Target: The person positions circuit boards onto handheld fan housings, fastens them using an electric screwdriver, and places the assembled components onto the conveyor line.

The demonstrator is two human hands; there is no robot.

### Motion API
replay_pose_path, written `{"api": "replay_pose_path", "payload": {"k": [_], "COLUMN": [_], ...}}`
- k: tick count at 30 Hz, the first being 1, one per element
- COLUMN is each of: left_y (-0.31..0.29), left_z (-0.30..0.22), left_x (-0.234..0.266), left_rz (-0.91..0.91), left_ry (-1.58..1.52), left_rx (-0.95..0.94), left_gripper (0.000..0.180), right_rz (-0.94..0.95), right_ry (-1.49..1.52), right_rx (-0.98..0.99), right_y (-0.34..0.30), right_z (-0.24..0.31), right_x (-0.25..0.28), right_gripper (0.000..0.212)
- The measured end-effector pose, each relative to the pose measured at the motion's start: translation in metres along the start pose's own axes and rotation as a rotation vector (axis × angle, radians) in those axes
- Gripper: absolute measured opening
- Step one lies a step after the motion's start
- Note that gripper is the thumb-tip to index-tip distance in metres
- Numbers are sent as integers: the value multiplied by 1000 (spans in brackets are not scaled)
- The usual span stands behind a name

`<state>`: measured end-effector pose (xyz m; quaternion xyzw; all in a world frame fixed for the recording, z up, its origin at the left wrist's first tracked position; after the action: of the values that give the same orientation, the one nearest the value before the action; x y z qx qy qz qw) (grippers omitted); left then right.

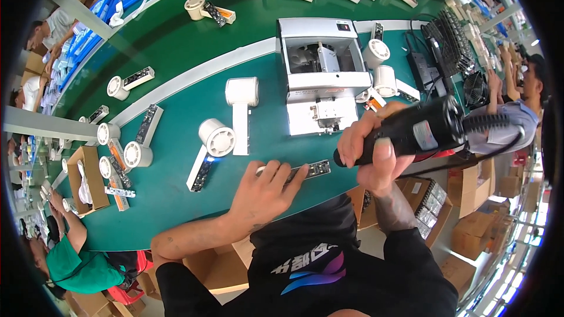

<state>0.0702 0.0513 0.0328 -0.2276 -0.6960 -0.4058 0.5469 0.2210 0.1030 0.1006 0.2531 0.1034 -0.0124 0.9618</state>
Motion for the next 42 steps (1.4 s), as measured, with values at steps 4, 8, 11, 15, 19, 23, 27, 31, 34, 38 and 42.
{"api": "replay_pose_path", "payload": {"k": [4,8,11,15,19,23,27,31,34,38,42], "left_y": [0,4,6,0,1,2,2,-1,2,1,2], "left_z": [1,0,1,2,-2,-3,-2,-1,-1,-1,-4], "left_x": [-4,3,3,-4,-1,-4,-7,-7,-8,-8,-6], "left_rz": [34,-8,17,76,79,36,55,33,9,26,14], "left_ry": [12,31,24,26,32,36,17,-11,-1,-13,6], "left_rx": [19,-6,-23,7,1,-16,-27,-7,-12,-15,-24], "left_gripper": [50,47,49,55,54,51,52,53,53,53,53], "right_rz": [-2,-12,-47,87,-31,-12,17,-44,-46,-107,-101], "right_ry": [15,-3,-2,50,21,84,20,-12,-42,79,72], "right_rx": [-40,-4,24,57,175,77,68,52,18,1,1], "right_y": [1,-4,-4,23,60,64,46,15,3,-4,-8], "right_z": [-9,-4,-1,13,32,8,12,19,16,7,3], "right_x": [2,1,9,2,-4,-17,-14,3,12,18,22], "right_gripper": [43,43,44,48,55,46,44,49,51,43,50]}}
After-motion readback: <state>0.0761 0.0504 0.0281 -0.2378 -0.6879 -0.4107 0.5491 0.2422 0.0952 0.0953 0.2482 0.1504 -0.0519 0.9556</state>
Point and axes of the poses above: each hand's wrist, its own y-axis towards the middle knuckle, its own x-axis out of the back of the hand, z = x × y, the point moved 9 cm from there along y, towards the middle knuckle, and after that the axes turned 2 degrees about x, right-handed, at the moved point
